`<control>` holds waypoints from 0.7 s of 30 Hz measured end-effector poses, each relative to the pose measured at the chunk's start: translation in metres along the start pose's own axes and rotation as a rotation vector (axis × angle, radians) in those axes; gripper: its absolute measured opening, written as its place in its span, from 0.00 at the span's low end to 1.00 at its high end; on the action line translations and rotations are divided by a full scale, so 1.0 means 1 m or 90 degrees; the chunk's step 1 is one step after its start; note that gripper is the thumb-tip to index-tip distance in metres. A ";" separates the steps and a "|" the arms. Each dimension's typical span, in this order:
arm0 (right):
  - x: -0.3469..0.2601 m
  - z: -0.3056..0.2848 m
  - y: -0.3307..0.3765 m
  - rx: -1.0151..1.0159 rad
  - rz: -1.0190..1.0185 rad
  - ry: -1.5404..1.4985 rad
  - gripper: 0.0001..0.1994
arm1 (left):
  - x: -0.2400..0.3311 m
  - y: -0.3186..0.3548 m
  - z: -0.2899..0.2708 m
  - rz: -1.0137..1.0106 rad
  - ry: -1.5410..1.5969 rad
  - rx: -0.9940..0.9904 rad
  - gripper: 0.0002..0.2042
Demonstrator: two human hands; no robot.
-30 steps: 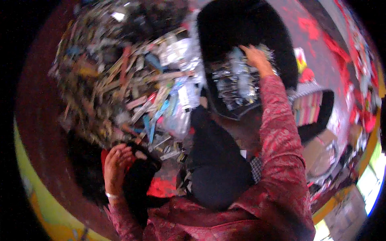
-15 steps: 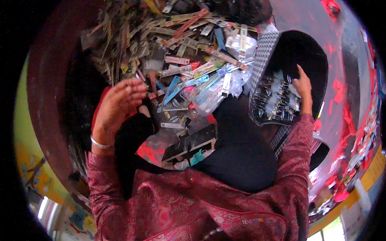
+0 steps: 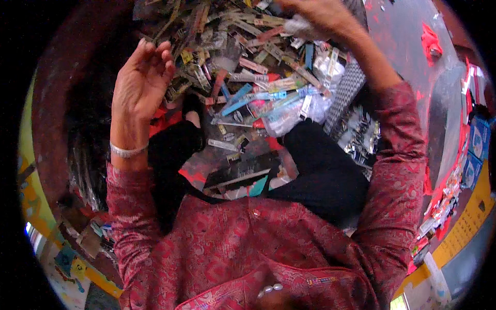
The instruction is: The person sits on the floor and wipes small packaged items with a white cloth. They pick up each package, wipe it, and place it into a black container. The person repeats this process for multiple items.
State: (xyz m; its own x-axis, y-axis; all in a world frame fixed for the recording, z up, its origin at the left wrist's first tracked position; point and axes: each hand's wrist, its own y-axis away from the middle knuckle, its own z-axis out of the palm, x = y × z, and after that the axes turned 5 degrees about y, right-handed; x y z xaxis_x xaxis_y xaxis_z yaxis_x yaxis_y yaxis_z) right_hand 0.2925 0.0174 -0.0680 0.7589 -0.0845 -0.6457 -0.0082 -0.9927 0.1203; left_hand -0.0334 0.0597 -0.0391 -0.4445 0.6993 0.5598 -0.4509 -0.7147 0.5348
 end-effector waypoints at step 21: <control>0.089 0.308 -0.053 -0.024 -0.289 0.402 0.18 | 0.001 -0.009 0.000 -0.051 -0.073 0.063 0.15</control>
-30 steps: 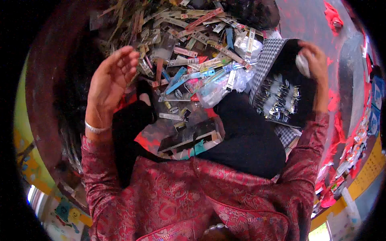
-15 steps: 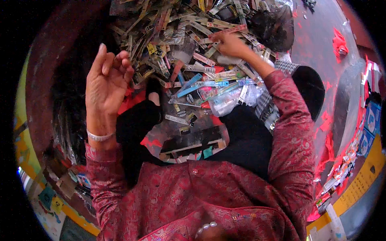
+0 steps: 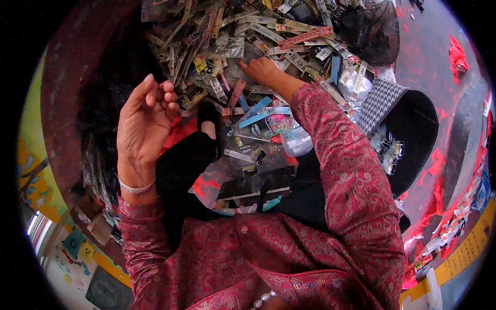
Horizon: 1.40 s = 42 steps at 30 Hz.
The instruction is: The person sits on the floor and wipes small packaged items with a white cloth. They pick up each package, wipe it, and place it into a black container. The person repeats this process for multiple items.
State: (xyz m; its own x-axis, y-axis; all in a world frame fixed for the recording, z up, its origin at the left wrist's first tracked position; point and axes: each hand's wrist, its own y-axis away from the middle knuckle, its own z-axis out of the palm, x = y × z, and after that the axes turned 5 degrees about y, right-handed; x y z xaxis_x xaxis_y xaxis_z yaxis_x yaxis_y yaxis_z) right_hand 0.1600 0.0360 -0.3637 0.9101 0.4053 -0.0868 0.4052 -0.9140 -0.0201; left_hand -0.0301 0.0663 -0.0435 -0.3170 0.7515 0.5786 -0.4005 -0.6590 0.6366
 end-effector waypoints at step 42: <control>-0.003 -0.151 0.079 0.192 0.079 -0.237 0.14 | -0.080 -0.001 -0.013 -0.186 -0.069 0.081 0.14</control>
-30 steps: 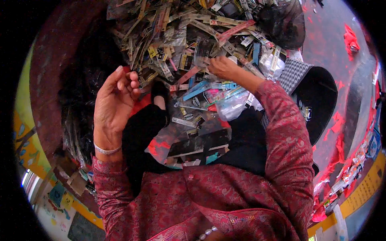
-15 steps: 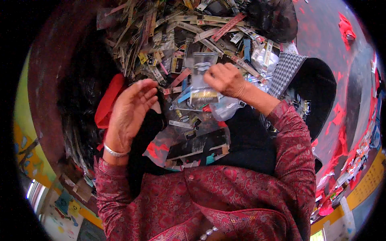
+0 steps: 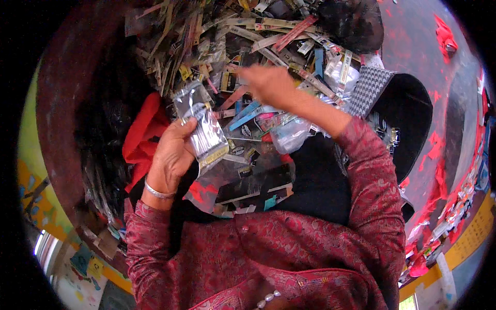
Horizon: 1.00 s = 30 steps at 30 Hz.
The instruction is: The person sits on the floor and wipes small packaged items with a white cloth. They pick up each package, wipe it, and place it into a black container. The person repeats this process for multiple items.
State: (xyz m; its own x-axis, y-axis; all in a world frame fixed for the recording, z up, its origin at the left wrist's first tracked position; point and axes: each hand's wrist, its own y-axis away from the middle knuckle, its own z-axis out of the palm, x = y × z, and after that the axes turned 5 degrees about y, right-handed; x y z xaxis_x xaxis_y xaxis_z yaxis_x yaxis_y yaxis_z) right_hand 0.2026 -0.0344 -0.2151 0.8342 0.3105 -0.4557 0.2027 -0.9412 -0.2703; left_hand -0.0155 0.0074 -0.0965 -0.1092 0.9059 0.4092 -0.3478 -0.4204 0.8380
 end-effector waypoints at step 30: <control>0.063 -0.008 0.098 0.006 -0.072 0.354 0.08 | 0.025 0.009 0.014 0.070 0.008 0.013 0.15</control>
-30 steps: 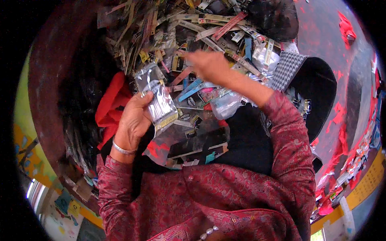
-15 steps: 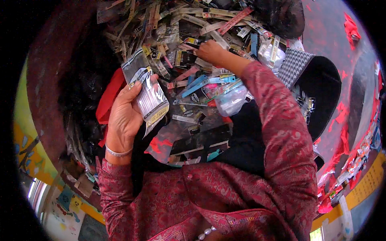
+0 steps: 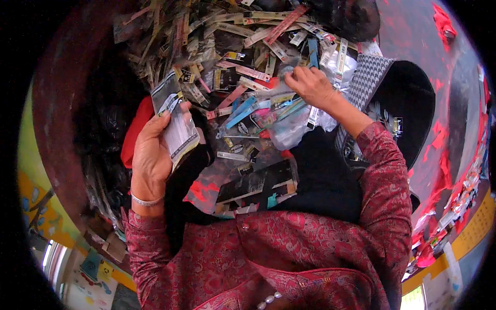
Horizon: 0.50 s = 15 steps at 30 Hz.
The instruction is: The person sits on the floor and wipes small packaged items with a white cloth. They pick up each package, wipe it, and place it into a black container. The person repeats this process for multiple items.
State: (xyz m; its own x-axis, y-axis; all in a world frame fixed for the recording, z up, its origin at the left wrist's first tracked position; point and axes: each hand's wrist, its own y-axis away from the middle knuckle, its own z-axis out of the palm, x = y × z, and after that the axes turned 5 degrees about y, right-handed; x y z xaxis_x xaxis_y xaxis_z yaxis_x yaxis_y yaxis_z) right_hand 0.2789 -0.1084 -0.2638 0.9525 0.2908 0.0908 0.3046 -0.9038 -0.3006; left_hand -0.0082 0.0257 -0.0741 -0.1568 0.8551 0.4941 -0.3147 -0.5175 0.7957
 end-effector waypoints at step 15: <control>-0.003 -0.038 -0.039 0.186 0.052 -0.146 0.22 | -0.018 0.000 0.023 -0.034 0.031 -0.081 0.13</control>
State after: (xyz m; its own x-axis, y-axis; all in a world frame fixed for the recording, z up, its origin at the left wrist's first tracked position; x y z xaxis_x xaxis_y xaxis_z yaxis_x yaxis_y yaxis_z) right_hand 0.2647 -0.0861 -0.2166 0.9374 0.3144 -0.1497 0.1821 -0.8089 -0.5590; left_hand 0.0160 0.0098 -0.0747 -0.1810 0.8835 0.4321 -0.4390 -0.4657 0.7684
